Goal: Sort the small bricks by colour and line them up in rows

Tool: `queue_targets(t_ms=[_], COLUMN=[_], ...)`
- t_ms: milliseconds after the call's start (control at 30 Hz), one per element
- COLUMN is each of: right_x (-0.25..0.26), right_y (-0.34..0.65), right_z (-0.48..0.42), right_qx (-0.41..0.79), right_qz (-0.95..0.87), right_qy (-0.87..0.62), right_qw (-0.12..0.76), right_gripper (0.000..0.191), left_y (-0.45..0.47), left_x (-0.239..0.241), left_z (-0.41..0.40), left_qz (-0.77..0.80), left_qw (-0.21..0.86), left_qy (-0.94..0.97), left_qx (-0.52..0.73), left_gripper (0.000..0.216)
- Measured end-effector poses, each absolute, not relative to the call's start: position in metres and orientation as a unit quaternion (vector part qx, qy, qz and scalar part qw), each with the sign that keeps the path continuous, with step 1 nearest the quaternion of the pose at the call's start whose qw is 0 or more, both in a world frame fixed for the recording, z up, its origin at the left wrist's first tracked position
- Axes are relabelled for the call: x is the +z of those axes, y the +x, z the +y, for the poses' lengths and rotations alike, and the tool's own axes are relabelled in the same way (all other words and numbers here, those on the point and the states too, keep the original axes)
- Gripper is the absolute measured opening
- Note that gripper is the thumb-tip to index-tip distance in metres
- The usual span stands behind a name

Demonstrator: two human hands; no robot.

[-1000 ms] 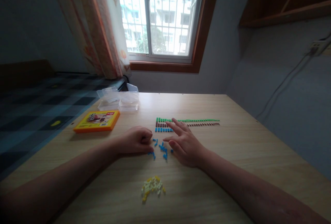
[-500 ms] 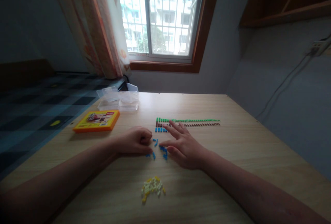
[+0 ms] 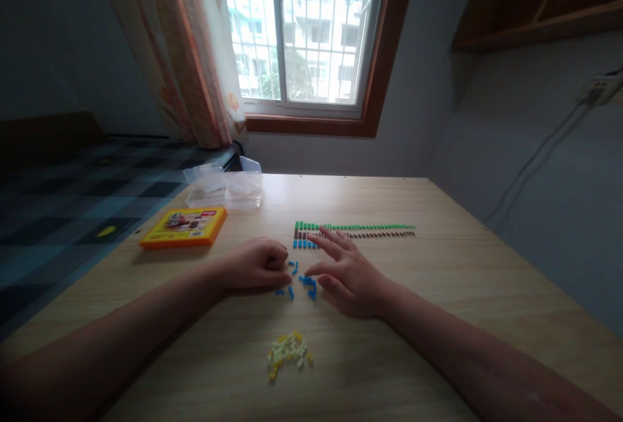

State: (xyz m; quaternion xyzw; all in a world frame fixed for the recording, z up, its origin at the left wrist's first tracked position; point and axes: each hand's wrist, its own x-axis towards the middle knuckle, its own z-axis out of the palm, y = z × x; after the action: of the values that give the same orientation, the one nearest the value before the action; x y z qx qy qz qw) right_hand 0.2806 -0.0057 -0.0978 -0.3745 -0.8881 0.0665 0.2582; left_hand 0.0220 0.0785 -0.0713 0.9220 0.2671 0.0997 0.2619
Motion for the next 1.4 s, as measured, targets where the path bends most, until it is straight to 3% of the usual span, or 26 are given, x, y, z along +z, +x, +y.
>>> queue_targets(t_ms=[567,933,1400], right_x=[-0.093,-0.093,-0.095], right_y=[0.279,0.281,0.282], right_z=[-0.007,-0.006,-0.004], right_qx=[0.076,0.102,0.095], right_qz=[-0.906,-0.857,-0.857], right_qy=[-0.359,-0.396,-0.402], right_qw=[0.209,0.314,0.309], right_gripper=[0.041,0.054,0.062], left_y=[0.028,0.026,0.025], left_x=[-0.075,-0.078,-0.078], left_z=[0.075,0.078,0.079], left_qz=[0.314,0.287,0.3], left_qw=[0.189,0.209,0.204], left_qy=[0.923,0.925,0.924], left_qx=[0.115,0.133,0.123], left_gripper=[0.04,0.045,0.045])
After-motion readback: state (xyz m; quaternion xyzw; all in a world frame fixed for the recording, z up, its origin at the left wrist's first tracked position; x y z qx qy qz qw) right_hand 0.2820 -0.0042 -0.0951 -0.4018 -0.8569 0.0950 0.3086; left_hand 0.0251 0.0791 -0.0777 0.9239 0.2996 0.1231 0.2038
